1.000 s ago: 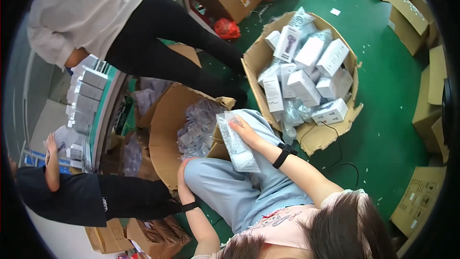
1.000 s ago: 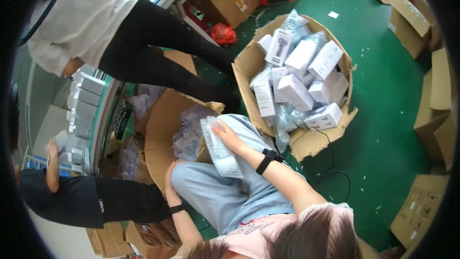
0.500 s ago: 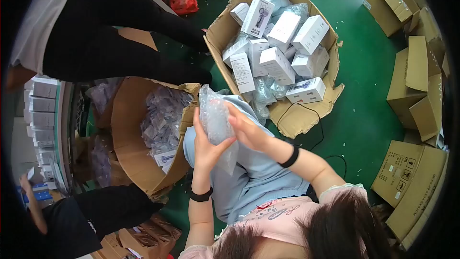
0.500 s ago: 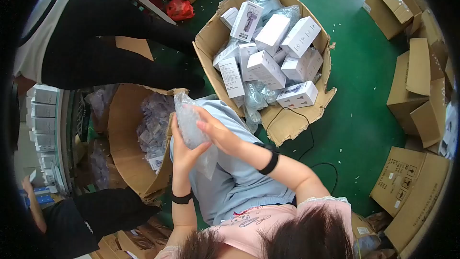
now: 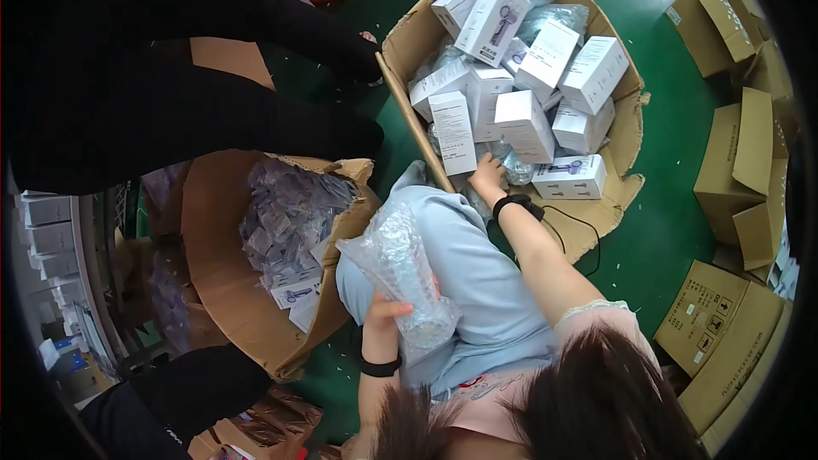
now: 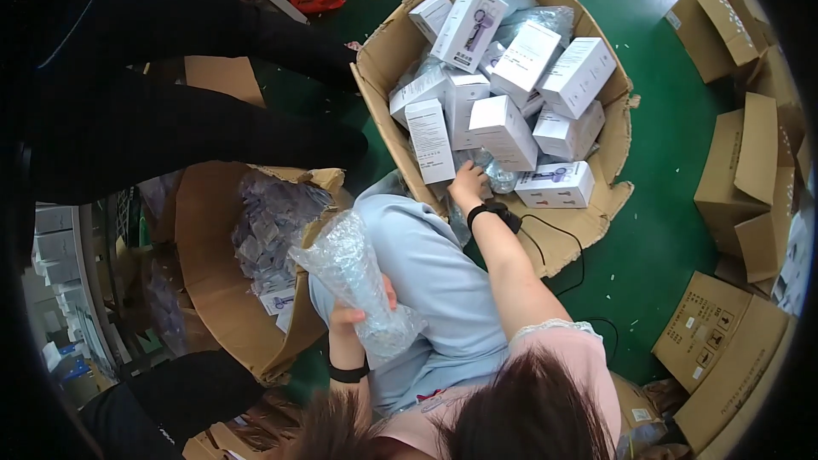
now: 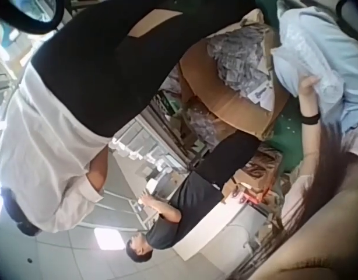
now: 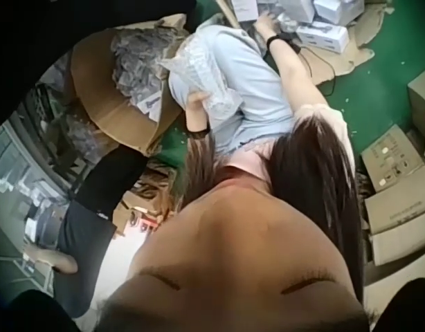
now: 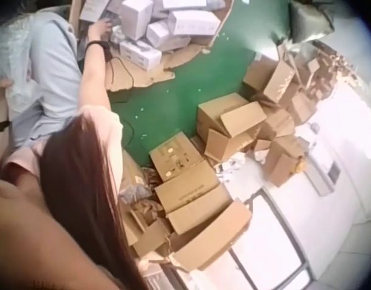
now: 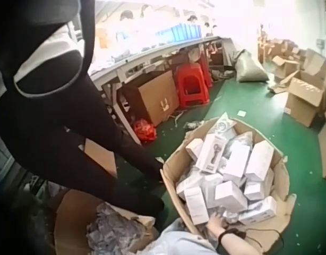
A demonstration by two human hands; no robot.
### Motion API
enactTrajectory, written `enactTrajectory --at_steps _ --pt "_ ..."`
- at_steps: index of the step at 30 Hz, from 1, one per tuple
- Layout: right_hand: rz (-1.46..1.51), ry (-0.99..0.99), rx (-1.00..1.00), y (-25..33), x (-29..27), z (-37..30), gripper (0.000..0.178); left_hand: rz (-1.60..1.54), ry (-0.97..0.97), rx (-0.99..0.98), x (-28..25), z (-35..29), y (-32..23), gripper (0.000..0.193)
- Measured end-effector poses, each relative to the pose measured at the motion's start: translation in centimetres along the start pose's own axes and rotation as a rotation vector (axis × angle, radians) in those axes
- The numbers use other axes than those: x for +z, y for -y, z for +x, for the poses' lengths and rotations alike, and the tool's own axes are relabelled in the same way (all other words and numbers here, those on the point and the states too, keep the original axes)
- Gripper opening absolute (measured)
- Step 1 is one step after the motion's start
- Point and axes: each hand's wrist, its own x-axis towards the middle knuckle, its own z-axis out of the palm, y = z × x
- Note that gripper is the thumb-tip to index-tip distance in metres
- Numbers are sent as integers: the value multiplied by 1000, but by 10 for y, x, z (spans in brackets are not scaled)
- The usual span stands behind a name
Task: The person picks up a box, inserts a bubble-wrapped item and a packet into it, and closes the box before placing it into a larger container. They then repeat the process with a second box and pick up a third bubble-wrapped item.
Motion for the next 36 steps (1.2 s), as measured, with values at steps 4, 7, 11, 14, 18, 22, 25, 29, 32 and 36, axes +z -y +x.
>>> enactTrajectory --at_steps 4,7,11,14,18,22,25,29,32,36 --pt "-50 -215 -13 -1 5 -7 77 41 -98 -68 10 3 -8 62" --pt "-37 -93 -100 -1 -16 -15 74 35 -62 -99 0 -1 -4 59" --pt "-96 -67 -264 -19 -62 -14 63 54 -85 -101 -2 -2 -6 57" --pt "-172 -38 -301 -23 -96 -18 56 55 -107 -82 -1 -2 0 57" --pt "-288 -64 -360 -18 -138 -44 52 70 -128 -57 -6 -5 5 58" --pt "-299 -182 -361 -31 -174 -64 49 13 -45 -106 -12 -4 6 65" --pt "-238 -193 -327 -37 -200 -77 49 0 -7 -127 -11 -4 6 69" --pt "-5 -93 -253 -34 -233 -89 50 27 -19 -120 -12 -5 3 69" --pt "295 -63 -222 -30 -248 -83 51 24 -21 -111 -10 -6 2 69" --pt "552 -171 -456 21 -257 -47 53 25 -10 -128 -12 -10 0 71"
